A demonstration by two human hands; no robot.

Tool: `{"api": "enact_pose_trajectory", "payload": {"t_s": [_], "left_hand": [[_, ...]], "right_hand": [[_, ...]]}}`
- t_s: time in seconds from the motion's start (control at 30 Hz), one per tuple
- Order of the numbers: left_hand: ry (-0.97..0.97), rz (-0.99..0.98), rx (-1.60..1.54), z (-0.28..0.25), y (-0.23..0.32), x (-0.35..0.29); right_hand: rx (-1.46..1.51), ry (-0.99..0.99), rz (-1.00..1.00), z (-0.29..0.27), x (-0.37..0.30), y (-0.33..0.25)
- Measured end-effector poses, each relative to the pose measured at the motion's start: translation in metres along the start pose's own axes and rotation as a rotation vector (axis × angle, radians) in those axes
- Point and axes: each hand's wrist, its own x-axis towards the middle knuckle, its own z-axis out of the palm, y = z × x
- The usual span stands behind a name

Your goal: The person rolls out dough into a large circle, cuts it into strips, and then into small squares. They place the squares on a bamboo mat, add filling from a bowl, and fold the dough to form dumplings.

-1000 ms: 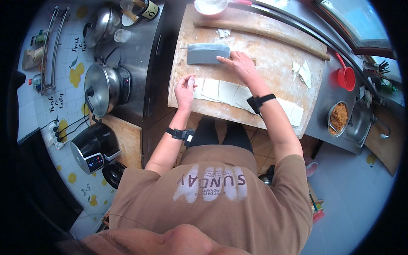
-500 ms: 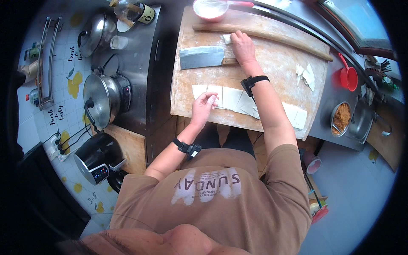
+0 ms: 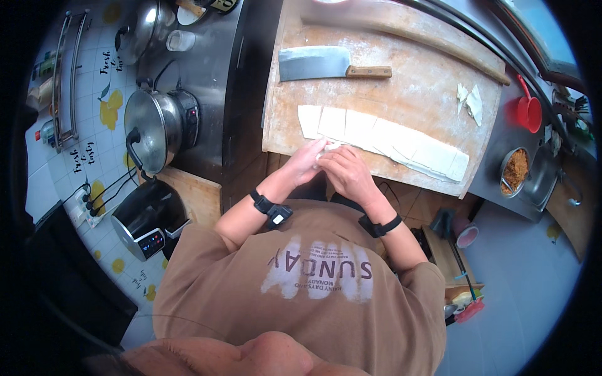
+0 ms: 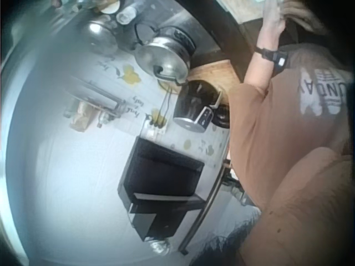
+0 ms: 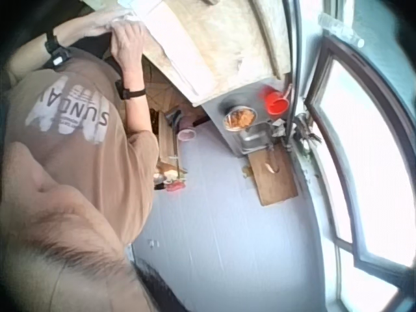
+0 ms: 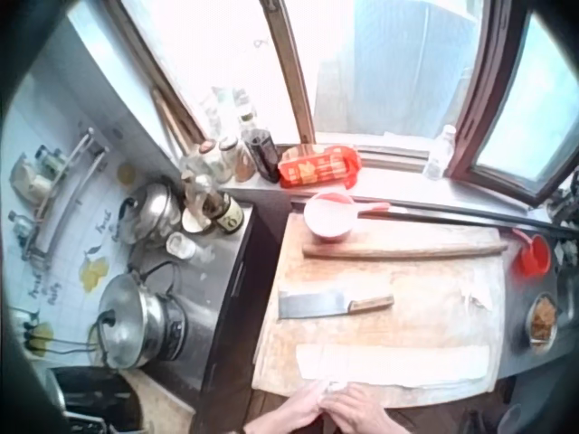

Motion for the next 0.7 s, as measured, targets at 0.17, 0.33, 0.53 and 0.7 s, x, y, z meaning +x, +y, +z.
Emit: {"api": "enact_pose_trajectory", "payload": {"t_s": [0.17,0.33,0.53,0.7], "left_hand": [[0.129,-0.014,-0.078,-0.056,0.003,-0.023],[0.088,0.043,0.116,-0.067,0.012,-0.026],[-0.003,0.017,0.253,-0.053,0.011,-0.02],[0.003,-0.016,0.319,-0.048,0.006,-0.011]], "right_hand": [[-0.154,0.331,0.388,0.03,0.005,0.019],[-0.412,0.325,0.343,0.056,0.016,0.053],[-0.443,0.419,0.346,0.073,0.019,0.066],[-0.476,0.408,0.357,0.074,0.015,0.06]]}}
